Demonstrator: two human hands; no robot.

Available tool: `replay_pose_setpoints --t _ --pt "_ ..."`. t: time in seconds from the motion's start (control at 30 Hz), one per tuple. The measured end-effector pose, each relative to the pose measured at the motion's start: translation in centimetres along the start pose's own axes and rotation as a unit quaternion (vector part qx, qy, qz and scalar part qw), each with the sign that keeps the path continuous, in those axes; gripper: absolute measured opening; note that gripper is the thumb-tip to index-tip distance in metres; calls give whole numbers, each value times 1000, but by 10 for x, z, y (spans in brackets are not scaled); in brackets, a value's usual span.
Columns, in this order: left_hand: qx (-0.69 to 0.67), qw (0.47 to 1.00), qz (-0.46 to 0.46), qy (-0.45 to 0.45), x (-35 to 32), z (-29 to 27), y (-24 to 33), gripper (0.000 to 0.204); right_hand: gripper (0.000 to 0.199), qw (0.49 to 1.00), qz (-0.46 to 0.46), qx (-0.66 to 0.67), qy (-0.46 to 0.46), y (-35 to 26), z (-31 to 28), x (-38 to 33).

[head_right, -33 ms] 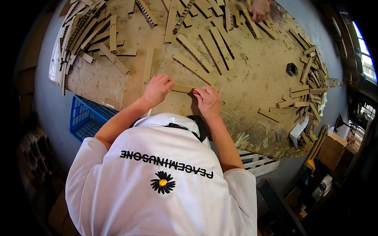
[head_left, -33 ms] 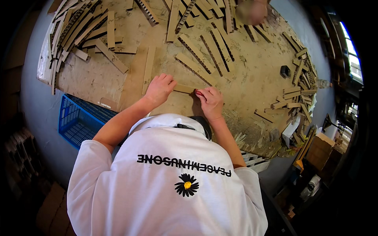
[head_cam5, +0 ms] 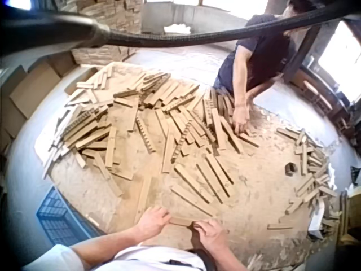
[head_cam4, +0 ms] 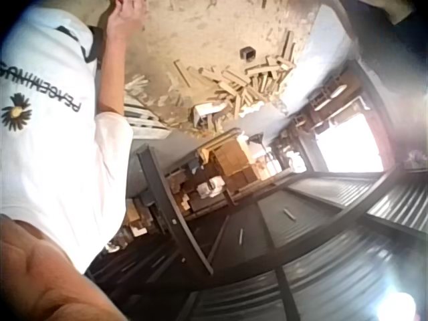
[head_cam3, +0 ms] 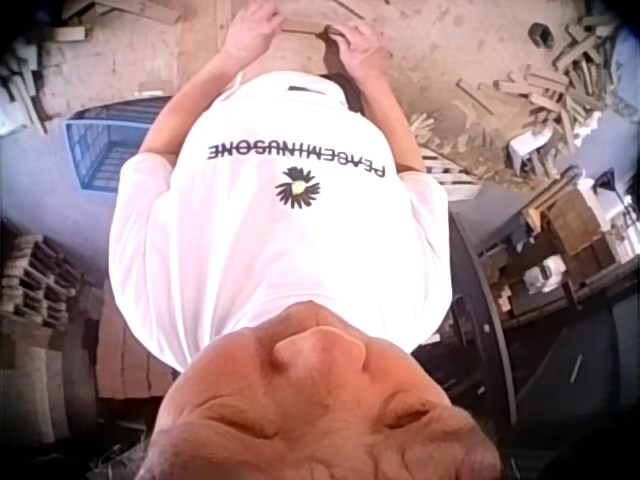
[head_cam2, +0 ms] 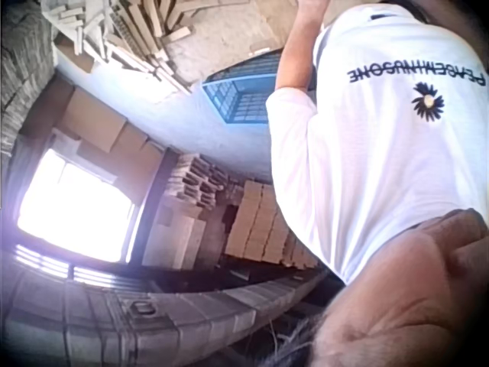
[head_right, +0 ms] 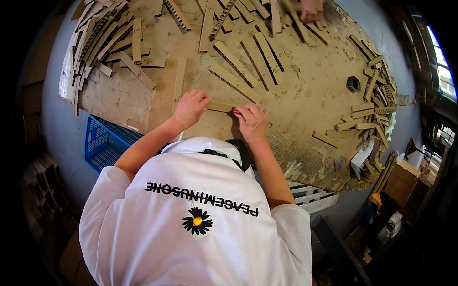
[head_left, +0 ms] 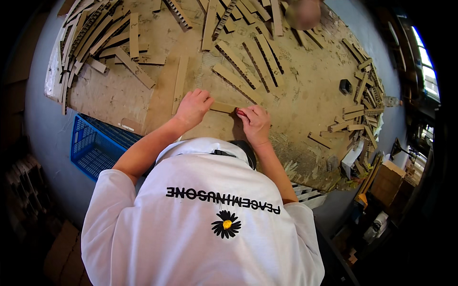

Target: The person repeatedly picks up small wooden pieces from a large pile on a workbench and smooths their edges with a red sanding block. The person handles the pieces one at a time, rubbing the block along the edges and then placing them back on the table.

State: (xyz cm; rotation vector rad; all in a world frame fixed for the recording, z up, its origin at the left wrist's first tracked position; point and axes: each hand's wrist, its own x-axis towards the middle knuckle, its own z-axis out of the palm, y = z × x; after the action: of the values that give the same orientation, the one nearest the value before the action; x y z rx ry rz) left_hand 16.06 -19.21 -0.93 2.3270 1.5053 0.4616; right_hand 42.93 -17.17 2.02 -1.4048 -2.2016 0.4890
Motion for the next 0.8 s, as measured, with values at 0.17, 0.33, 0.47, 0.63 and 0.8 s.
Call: replay_pose_setpoints --t 0.17,0.33,0.47,0.63,0.8 --pt "-1 1000 -2 -17 1 -2 0 33 11 1000 -6 -13 7 2 2 0" --pt "5 999 -4 -42 3 -9 2 38 13 1000 -7 -21 -7 -1 1 -3" --pt "-2 1000 14 -24 4 -15 9 40 14 1000 -5 -15 2 -2 3 -5" --pt "9 999 28 -25 7 -3 4 44 13 999 -10 -21 23 1 8 -9" --pt "22 998 24 -50 10 -9 6 45 17 987 104 113 49 4 7 -10"
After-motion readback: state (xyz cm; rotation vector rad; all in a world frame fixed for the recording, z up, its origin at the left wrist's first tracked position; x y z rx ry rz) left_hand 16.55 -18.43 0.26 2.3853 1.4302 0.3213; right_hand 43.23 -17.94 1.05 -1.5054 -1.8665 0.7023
